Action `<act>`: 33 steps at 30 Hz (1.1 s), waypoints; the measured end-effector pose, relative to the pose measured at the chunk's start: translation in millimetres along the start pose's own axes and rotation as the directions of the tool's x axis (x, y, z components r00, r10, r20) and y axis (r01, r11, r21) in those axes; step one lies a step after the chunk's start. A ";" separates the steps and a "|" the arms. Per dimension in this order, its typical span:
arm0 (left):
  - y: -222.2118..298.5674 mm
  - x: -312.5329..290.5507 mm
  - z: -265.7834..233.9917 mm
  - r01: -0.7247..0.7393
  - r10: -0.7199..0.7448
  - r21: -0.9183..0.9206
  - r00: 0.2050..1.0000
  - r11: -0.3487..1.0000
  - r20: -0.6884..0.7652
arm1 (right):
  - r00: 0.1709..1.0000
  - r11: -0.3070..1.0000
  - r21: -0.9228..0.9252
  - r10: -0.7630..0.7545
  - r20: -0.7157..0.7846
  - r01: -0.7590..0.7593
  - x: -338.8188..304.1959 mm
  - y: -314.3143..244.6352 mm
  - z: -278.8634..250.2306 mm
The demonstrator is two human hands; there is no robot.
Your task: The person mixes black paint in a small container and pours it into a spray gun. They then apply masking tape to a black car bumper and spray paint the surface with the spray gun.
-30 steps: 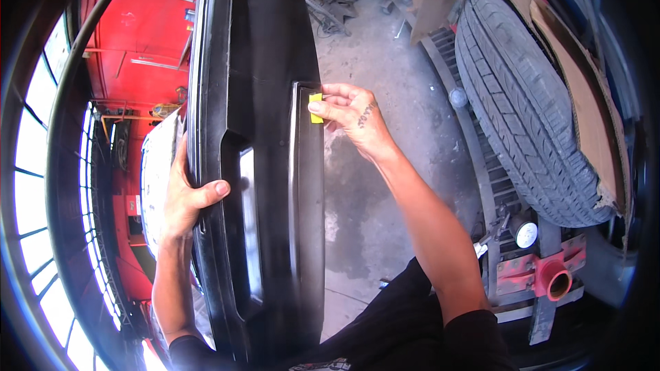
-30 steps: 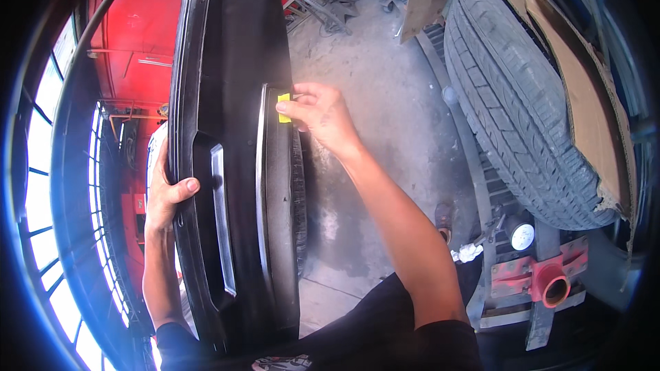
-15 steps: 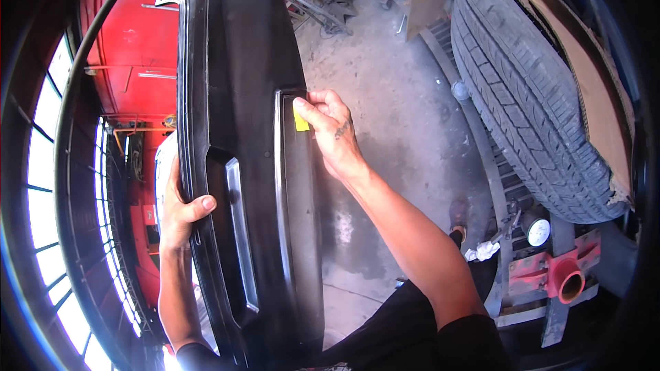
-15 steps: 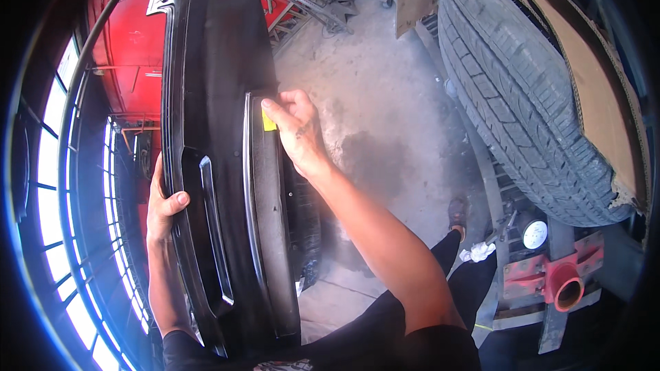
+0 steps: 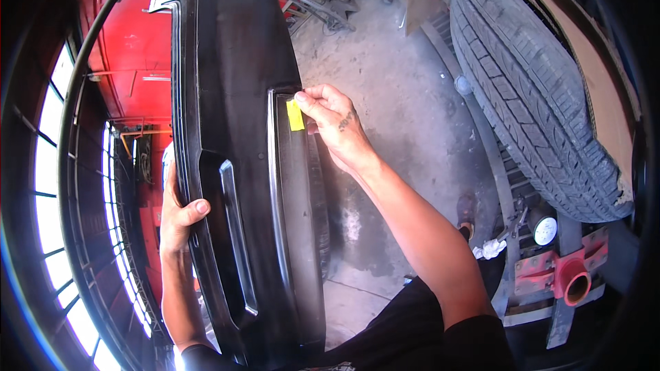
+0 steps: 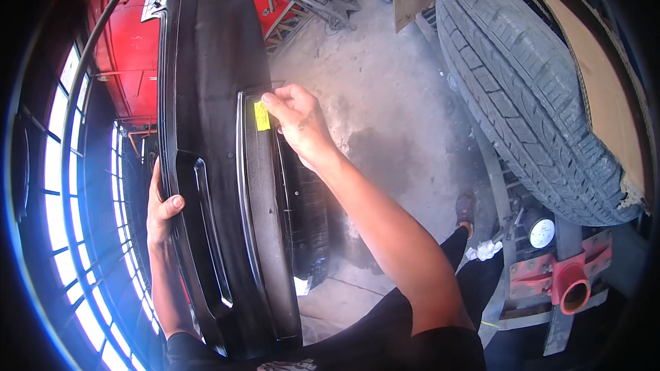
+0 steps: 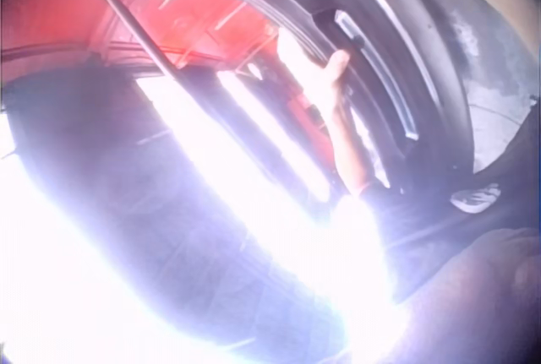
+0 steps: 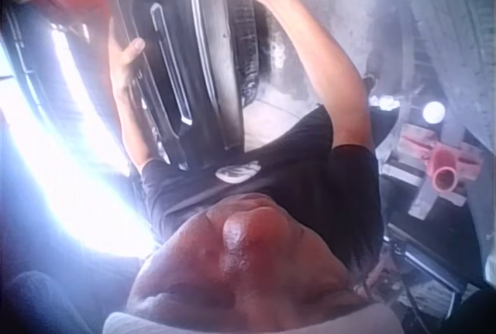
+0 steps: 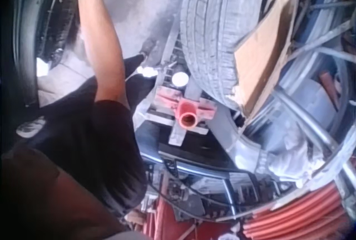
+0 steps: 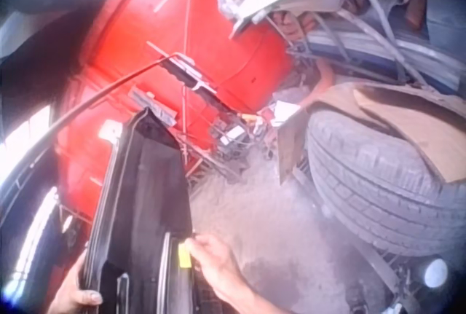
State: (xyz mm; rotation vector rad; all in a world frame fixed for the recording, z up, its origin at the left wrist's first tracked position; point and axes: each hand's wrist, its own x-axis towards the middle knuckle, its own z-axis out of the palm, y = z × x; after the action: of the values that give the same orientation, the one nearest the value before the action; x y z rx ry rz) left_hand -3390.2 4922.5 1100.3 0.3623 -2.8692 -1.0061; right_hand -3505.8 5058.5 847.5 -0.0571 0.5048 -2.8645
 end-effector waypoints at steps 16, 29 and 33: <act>8.2 5.4 4.5 -0.068 0.065 0.043 0.996 0.997 0.063 | 0.990 0.997 -0.027 0.076 0.115 -0.073 -18.4 -6.7 4.6; -5.2 6.0 -6.8 -0.142 0.136 0.055 0.986 0.988 0.095 | 0.966 0.958 0.248 0.078 0.246 -0.140 -33.9 -0.7 0.8; 7.4 1.5 4.4 -0.093 0.089 0.049 0.992 0.994 0.090 | 0.989 0.994 0.110 0.005 0.150 -0.022 -19.2 12.0 -0.3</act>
State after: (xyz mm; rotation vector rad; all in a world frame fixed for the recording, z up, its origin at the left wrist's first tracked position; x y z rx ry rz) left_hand -3393.8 4930.3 1101.5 0.1933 -2.9645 -0.9550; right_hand -3484.5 5052.2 843.2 -0.2458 0.3138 -2.8411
